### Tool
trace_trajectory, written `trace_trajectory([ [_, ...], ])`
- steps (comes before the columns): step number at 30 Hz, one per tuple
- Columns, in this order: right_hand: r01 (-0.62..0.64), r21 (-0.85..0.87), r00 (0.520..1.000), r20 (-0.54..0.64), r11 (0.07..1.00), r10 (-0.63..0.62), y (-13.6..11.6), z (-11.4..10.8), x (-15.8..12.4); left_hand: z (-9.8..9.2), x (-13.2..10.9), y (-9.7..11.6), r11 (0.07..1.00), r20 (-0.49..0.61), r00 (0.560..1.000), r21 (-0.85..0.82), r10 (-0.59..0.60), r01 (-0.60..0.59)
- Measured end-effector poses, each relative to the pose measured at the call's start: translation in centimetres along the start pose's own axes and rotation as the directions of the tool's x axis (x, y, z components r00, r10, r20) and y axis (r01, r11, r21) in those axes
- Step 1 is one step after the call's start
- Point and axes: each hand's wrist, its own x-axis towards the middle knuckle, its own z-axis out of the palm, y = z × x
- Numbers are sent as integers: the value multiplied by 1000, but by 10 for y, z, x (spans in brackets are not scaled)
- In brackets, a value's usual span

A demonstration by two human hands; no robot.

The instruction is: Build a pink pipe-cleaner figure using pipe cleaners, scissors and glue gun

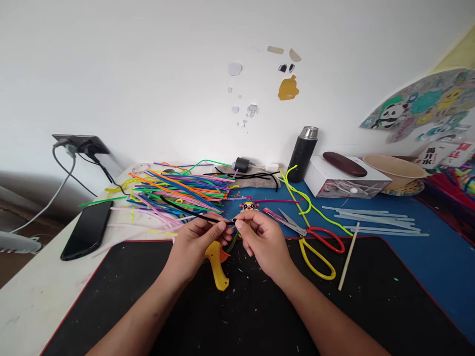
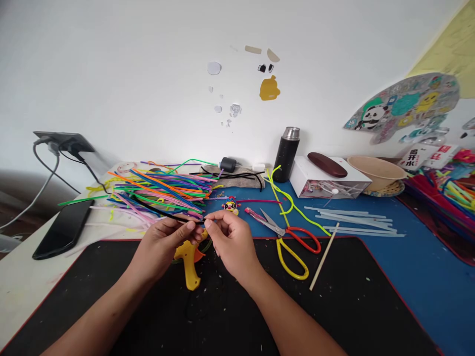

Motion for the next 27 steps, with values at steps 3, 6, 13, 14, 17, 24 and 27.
trace_trajectory([
  [3, -14, 21, 1000, 2, 1000, 14, 1, 1, 0, 1, 0, 1, 1000, -13, 1000, -6, 21, -21],
  [6, -38, 42, 999, 12, 998, 37, 1, 2, 0, 2, 0, 2, 999, -27, 999, -21, 37, -38],
  [13, -14, 36, 998, 65, 999, 12, -1, 1, 0, 3, -6, 10, 968, -22, 993, 224, 120, -112],
  [14, -14, 30, 998, 67, 999, 12, -1, 0, 0, 3, -7, 10, 966, -24, 992, 231, 121, -112],
  [17, -20, 19, 997, 73, 1000, 18, -1, 0, 1, 3, -8, 11, 963, -39, 990, 242, 133, -120],
  [24, -30, 42, 997, 77, 999, 27, -1, -1, 2, 3, -7, 14, 959, -46, 984, 235, 171, -156],
  [27, -36, 25, 997, 63, 999, 35, 0, -1, 2, 3, -7, 13, 969, -6, 989, 197, 151, -147],
])
